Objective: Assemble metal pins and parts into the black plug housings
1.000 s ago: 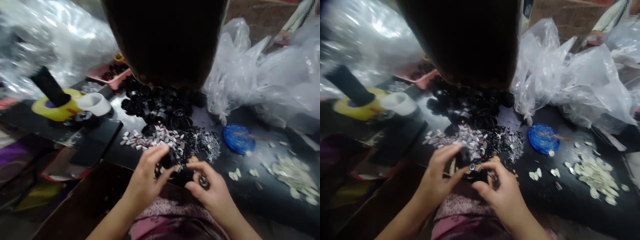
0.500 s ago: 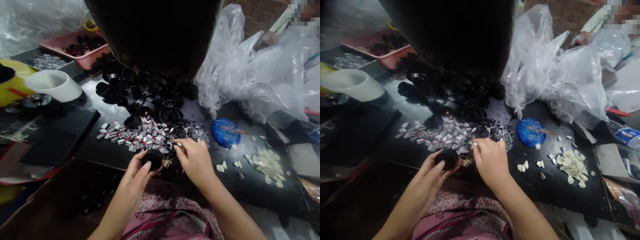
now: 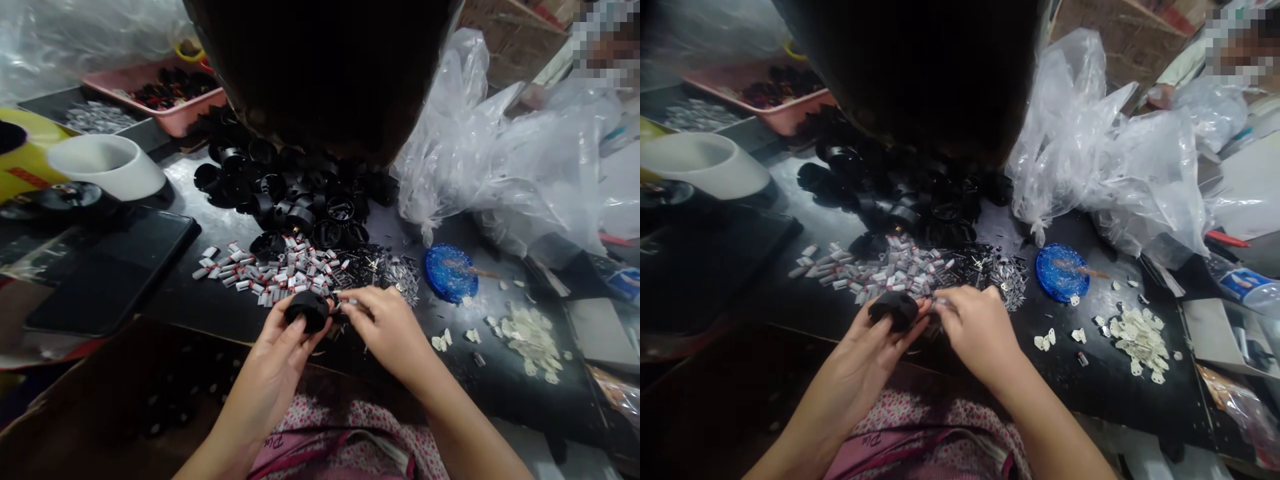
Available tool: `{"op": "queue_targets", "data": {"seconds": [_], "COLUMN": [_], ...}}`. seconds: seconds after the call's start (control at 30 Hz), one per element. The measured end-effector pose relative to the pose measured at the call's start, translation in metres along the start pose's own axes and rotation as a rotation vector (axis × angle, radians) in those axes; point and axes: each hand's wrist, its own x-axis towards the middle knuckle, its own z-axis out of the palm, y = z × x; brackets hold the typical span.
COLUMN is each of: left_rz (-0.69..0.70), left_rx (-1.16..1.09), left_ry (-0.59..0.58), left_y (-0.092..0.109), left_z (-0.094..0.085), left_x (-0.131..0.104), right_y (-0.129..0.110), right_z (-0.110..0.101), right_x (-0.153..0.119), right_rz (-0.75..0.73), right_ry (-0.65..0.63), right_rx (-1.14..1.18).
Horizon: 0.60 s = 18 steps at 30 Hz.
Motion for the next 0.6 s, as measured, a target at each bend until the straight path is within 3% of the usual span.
{"op": "queue_targets", "data": {"seconds": [0.2, 0.3, 0.4, 0.5, 0.6], "left_rz": [-0.005, 0.040, -0.019, -0.093, -0.093], "left_rx": [0.044, 0.045, -0.003, -0.014, -0.045], "left_ry": [0.008, 0.063, 0.036, -0.035, -0.069], "left_y": [0.000, -0.006, -0.016, -0.022, -0.021], "left_z": [0.000, 0.001, 0.006, 0.012, 0.015], "left_x": [0.000, -0.003, -0.007, -0.008, -0.001], "right_y": [-0.012, 0.001, 0.020, 0.033, 0.031], "right_z": [-0.001, -0.013, -0.026, -0.031, -0.027], "right_x": [-0.010, 0.011, 0.045, 0.072, 0.078], "right_rz": [-0.044, 0.003, 0.166, 0.191, 0.147], "right_ry": [-0.086, 0.004, 0.134, 0.111, 0.042], "right_rx": [0.083, -0.126, -0.428, -0.475, -0.472]}}
